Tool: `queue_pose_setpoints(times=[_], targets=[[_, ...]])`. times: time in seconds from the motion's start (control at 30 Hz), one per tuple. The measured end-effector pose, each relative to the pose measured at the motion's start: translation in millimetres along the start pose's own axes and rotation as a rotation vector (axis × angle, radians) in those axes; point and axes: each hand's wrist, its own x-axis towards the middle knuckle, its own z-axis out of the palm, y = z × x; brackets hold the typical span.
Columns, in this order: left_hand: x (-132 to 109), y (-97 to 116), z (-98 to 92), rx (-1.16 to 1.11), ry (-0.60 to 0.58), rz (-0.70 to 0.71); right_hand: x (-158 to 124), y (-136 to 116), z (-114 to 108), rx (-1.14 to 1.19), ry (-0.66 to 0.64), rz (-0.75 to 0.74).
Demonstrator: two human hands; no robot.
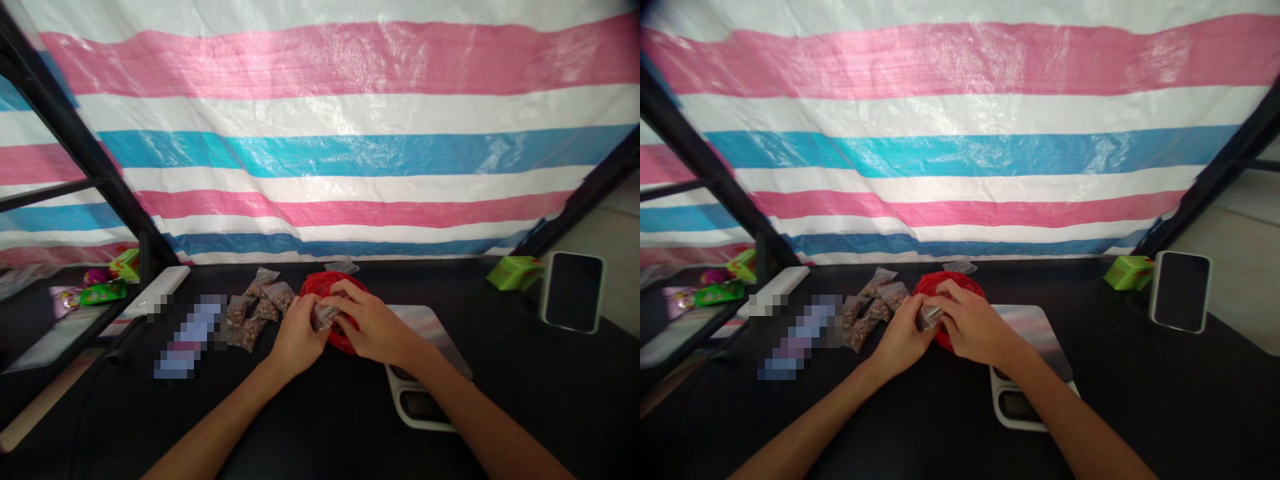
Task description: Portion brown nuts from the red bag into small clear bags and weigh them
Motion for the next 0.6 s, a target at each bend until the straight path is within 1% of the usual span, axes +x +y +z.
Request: queue_pose_setpoints(times=[0.1, 0.27, 0.43, 0.53, 0.6], targets=[[-1, 0, 1.4, -0.011, 0.003, 0.005, 0, 1, 0, 0.027, -0.008, -0.023], [-3, 5, 1.6, 0.019, -0.008, 0.016, 0, 3, 1, 0.024, -0.019, 0.012], [-3, 10, -0.5, 0.005, 0.047, -0.049, 2, 6, -4, 0.081, 0.057, -0.015], [-3, 11, -4.7, 0.039, 0.099, -0.147, 1, 13, -7, 0.046, 0.120, 0.064], [-5, 13, -8.1, 0.116, 0.129, -0.207, 0, 21, -7, -0.053, 0.111, 0.146]])
